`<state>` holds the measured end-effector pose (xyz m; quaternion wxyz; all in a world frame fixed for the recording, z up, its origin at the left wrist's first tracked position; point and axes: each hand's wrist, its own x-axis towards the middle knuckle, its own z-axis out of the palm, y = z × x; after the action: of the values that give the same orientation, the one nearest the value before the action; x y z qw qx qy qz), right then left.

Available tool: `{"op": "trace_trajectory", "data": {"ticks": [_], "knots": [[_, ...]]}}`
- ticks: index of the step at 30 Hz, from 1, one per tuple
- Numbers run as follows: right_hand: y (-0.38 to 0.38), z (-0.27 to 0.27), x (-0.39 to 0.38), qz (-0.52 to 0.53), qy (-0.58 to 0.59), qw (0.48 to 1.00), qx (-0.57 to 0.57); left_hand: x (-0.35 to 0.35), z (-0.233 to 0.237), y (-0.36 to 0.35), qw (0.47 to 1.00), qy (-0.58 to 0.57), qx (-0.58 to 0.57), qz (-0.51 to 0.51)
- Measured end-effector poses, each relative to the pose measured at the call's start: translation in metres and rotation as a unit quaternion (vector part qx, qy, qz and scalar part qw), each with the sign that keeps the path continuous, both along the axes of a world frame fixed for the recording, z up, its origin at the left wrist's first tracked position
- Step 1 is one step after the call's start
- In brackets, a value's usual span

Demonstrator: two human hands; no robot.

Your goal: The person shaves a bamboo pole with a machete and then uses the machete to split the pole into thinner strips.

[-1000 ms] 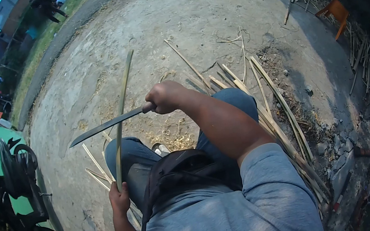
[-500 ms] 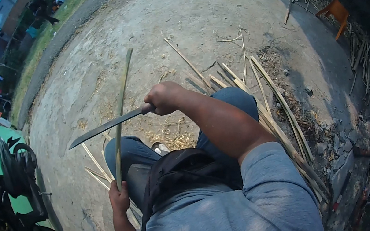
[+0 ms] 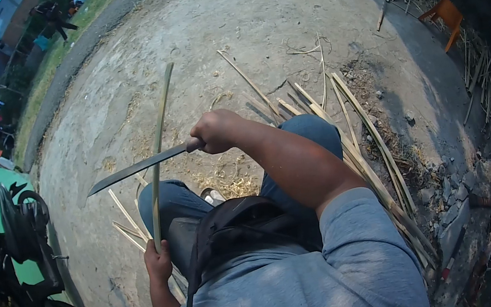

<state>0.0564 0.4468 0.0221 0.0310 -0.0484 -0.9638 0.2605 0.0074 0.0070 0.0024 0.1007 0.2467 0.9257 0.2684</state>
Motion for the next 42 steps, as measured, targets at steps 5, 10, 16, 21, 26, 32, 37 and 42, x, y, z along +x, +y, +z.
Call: {"op": "trace_trajectory", "data": {"ticks": [5, 10, 16, 21, 26, 32, 37, 42], "knots": [[0.014, -0.006, -0.005, 0.002, 0.01, 1.0, -0.014, 0.002, -0.005, -0.002, 1.0, 0.001, 0.003, 0.0], [0.024, 0.001, -0.006, -0.067, -0.001, 0.997, -0.044, 0.001, -0.004, 0.001, 1.0, 0.004, 0.015, 0.006], [-0.023, 0.016, 0.007, 0.046, -0.039, 0.993, 0.1, 0.005, 0.009, 0.011, 0.999, 0.021, -0.038, 0.019], [-0.006, 0.005, -0.008, 0.006, -0.043, 0.997, 0.066, 0.006, 0.008, 0.01, 0.999, 0.017, -0.022, 0.025], [0.005, 0.006, -0.003, -0.059, -0.05, 0.997, 0.022, 0.005, 0.012, 0.011, 0.999, 0.015, -0.043, 0.023], [-0.017, 0.01, 0.006, 0.019, -0.027, 0.999, 0.042, 0.003, 0.004, 0.007, 1.0, 0.013, -0.023, 0.012], [-0.007, 0.01, -0.003, 0.012, -0.041, 0.997, 0.061, 0.003, 0.007, 0.007, 0.998, 0.02, -0.059, 0.019], [0.008, 0.007, -0.006, -0.079, -0.065, 0.995, 0.011, 0.004, 0.009, 0.009, 0.998, 0.024, -0.049, 0.012]]}}
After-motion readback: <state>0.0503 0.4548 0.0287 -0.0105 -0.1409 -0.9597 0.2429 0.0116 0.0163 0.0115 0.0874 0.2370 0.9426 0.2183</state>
